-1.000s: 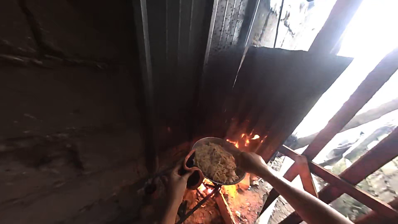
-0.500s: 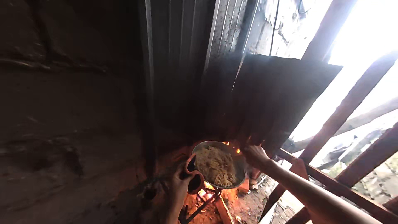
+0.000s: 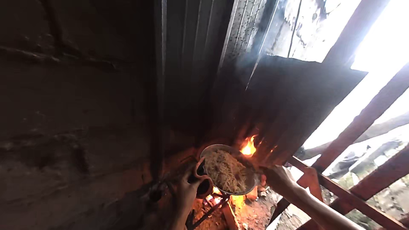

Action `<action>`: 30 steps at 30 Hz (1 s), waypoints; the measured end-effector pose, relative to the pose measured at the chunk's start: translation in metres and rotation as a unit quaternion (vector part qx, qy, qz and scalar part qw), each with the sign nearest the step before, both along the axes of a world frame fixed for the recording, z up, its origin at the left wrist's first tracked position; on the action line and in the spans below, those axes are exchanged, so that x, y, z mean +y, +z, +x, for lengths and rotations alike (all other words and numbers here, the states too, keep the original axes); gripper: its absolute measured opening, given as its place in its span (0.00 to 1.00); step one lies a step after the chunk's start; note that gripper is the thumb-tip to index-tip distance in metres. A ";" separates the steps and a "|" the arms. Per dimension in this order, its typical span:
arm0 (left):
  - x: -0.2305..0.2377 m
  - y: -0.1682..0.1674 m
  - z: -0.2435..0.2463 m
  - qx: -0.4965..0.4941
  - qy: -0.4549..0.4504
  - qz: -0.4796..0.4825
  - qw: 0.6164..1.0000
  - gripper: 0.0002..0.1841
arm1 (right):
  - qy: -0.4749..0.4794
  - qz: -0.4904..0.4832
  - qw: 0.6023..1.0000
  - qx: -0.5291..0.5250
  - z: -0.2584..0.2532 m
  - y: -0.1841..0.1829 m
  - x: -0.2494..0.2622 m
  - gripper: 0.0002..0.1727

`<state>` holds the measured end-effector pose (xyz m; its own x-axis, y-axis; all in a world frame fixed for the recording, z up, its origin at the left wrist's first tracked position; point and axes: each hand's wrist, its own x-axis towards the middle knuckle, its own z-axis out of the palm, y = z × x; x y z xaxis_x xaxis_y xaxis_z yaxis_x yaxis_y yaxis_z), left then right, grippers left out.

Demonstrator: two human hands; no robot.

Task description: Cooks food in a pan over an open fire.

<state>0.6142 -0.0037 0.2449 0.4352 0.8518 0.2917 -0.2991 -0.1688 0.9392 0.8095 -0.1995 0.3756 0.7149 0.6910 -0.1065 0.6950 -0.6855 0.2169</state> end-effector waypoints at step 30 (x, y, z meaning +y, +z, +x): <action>0.005 -0.009 0.004 -0.042 -0.012 0.032 0.999 0.23 | -0.041 0.138 0.980 0.134 0.055 0.013 0.059 0.20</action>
